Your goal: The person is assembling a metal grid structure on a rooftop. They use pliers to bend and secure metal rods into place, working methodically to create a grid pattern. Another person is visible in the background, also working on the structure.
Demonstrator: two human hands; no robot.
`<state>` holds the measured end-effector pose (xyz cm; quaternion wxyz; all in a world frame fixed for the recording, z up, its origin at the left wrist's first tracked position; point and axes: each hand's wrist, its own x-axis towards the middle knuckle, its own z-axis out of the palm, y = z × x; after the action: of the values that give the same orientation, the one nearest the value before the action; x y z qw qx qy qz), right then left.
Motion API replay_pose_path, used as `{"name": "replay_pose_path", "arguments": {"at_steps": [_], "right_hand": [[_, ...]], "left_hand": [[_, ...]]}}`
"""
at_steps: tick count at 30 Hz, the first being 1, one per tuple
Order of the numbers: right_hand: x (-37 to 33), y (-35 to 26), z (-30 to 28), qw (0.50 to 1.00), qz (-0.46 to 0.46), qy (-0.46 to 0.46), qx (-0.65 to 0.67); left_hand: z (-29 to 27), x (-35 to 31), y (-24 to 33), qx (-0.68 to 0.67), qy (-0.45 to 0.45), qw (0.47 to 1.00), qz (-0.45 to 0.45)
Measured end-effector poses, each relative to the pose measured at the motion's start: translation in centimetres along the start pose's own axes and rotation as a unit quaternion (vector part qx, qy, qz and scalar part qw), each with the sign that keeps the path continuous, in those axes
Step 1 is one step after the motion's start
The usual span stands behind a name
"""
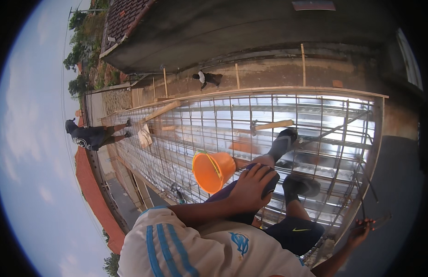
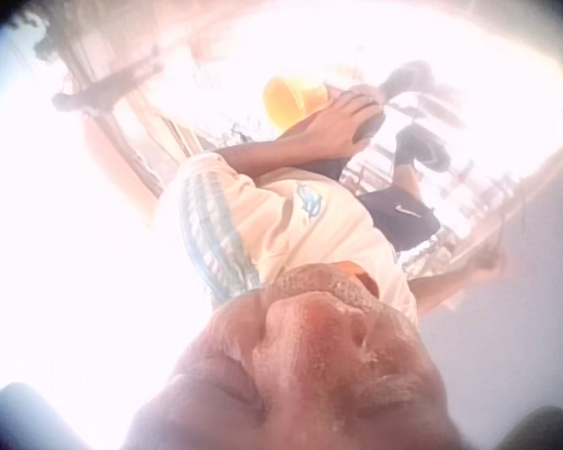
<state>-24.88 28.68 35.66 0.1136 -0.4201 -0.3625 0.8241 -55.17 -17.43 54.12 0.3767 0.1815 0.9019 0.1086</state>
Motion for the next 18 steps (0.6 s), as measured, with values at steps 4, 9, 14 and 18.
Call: {"name": "replay_pose_path", "arguments": {"at_steps": [4, 9, 14, 18], "right_hand": [[0.3, 0.8, -0.6, 0.999, -0.011, -0.034, 0.016], [-0.1, 1.6, -2.8, 0.997, -0.054, 0.055, 0.014], [1.2, 2.5, -7.7, 0.994, -0.107, -0.016, -0.006], [1.4, 3.4, -7.5, 0.986, -0.164, -0.011, -0.015]], "left_hand": [[0.2, 0.8, 0.3, -0.030, 0.021, 0.999, -0.014], [0.6, 2.7, -0.2, -0.051, 0.058, 0.997, 0.002], [2.0, 5.7, -1.8, -0.095, 0.152, 0.981, 0.070], [3.5, 8.0, -2.1, -0.105, 0.190, 0.968, 0.127]]}}
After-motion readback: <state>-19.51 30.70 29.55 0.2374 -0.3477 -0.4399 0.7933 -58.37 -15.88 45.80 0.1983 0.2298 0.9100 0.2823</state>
